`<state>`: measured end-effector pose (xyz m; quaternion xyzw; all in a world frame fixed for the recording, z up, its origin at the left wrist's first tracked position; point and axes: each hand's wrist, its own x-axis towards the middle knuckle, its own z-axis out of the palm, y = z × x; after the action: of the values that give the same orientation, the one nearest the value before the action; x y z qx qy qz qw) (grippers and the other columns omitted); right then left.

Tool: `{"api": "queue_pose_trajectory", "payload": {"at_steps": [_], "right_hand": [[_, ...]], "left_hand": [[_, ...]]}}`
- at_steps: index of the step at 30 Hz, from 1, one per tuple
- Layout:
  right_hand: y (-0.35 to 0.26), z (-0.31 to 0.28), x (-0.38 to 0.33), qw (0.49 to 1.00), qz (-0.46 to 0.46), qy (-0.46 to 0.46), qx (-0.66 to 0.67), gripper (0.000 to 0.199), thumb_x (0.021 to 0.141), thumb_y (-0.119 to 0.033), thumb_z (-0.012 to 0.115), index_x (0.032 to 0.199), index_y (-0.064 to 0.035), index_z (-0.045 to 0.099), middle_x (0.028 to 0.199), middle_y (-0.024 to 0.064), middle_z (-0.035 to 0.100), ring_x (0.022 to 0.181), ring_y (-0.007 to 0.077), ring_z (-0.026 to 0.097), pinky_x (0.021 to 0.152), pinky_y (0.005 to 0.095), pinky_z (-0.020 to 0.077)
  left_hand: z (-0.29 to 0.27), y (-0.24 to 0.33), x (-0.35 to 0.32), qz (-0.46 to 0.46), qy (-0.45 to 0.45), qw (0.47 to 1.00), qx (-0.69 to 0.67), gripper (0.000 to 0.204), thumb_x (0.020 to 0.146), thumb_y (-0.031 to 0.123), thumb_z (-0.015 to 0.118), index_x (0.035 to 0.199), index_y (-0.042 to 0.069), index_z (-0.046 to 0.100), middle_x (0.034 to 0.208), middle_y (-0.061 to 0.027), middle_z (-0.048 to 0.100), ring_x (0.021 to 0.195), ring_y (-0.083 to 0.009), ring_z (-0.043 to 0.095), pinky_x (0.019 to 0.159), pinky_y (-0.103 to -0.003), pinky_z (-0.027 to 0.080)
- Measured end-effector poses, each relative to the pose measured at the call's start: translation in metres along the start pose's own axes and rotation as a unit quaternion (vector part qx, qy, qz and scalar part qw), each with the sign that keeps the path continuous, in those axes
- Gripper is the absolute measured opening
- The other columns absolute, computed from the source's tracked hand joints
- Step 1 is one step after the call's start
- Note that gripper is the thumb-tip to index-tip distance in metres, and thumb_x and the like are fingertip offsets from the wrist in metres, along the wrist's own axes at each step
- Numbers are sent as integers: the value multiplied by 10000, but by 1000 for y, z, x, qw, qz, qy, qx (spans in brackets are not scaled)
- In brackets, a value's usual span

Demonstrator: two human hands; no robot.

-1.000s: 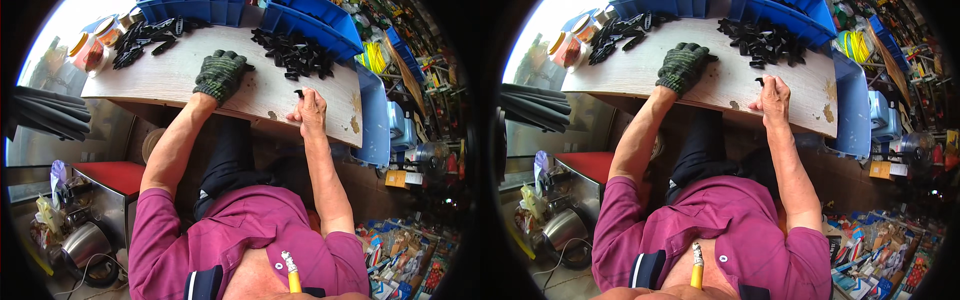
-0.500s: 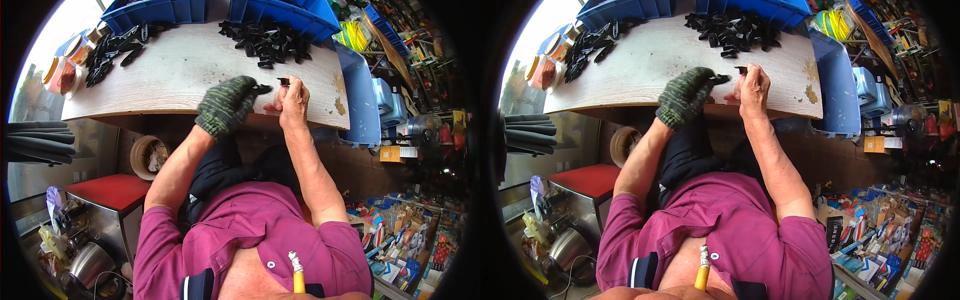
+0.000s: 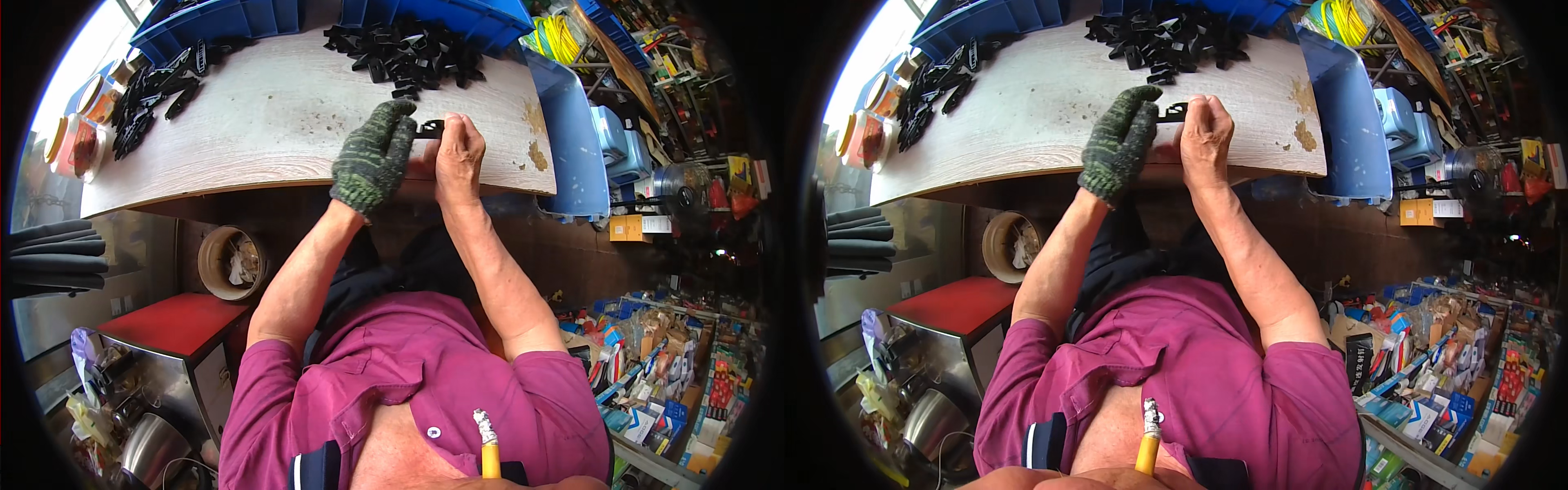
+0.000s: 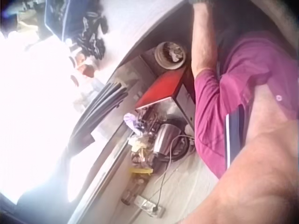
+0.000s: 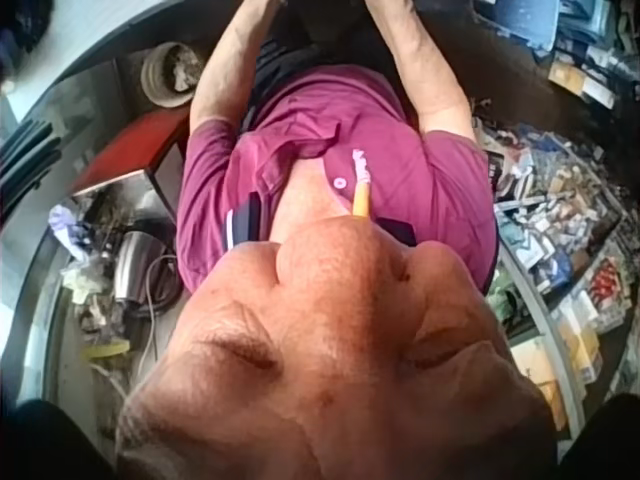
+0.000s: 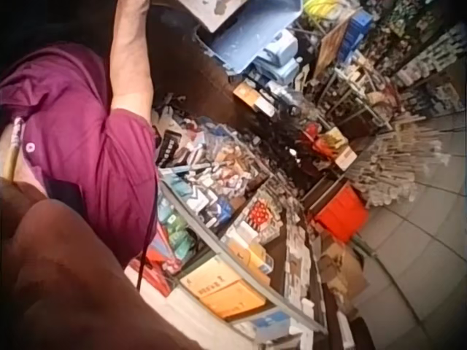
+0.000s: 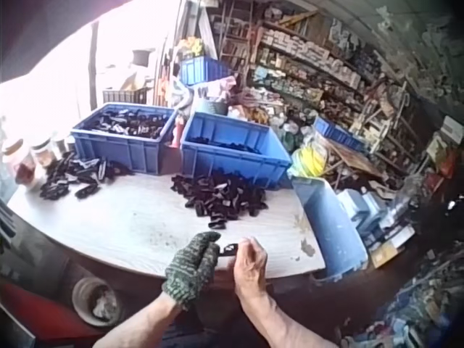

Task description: Sorting small black plastic hardware components on a workbench.

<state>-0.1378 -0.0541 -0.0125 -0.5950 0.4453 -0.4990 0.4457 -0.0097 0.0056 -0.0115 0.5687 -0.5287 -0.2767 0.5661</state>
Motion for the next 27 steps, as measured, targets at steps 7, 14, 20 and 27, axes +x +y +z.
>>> {"api": "queue_pose_trajectory", "payload": {"at_steps": [7,14,20,27], "right_hand": [[2,-3,-4,998,32,23,57,263,971,-278,537,739,-158,504,681,-70,414,616,50,402,538,241,362],[5,2,-5,991,64,19,114,270,988,-297,516,806,-98,503,636,4,429,432,152,463,421,309,426],[-2,5,-7,992,62,14,105,262,1005,-264,504,800,-102,492,612,-6,419,452,111,432,452,294,425],[14,-1,3,996,-82,27,-11,302,958,-129,555,688,-64,438,583,-5,423,526,77,362,479,301,337]], "left_hand": [[25,6,-6,2,47,999,-8,308,998,174,565,1279,53,591,1099,-162,690,907,-268,681,819,-390,523],[2,-5,-2,-7,29,999,-26,260,1020,195,543,1231,63,619,843,-40,610,721,-110,547,671,-299,482],[8,1,0,-31,52,997,-38,271,1014,180,545,1248,61,613,922,-66,654,762,-140,581,714,-317,495],[33,10,-7,23,80,995,46,300,1002,147,537,1278,36,572,1084,-186,682,908,-316,685,796,-408,530]]}}
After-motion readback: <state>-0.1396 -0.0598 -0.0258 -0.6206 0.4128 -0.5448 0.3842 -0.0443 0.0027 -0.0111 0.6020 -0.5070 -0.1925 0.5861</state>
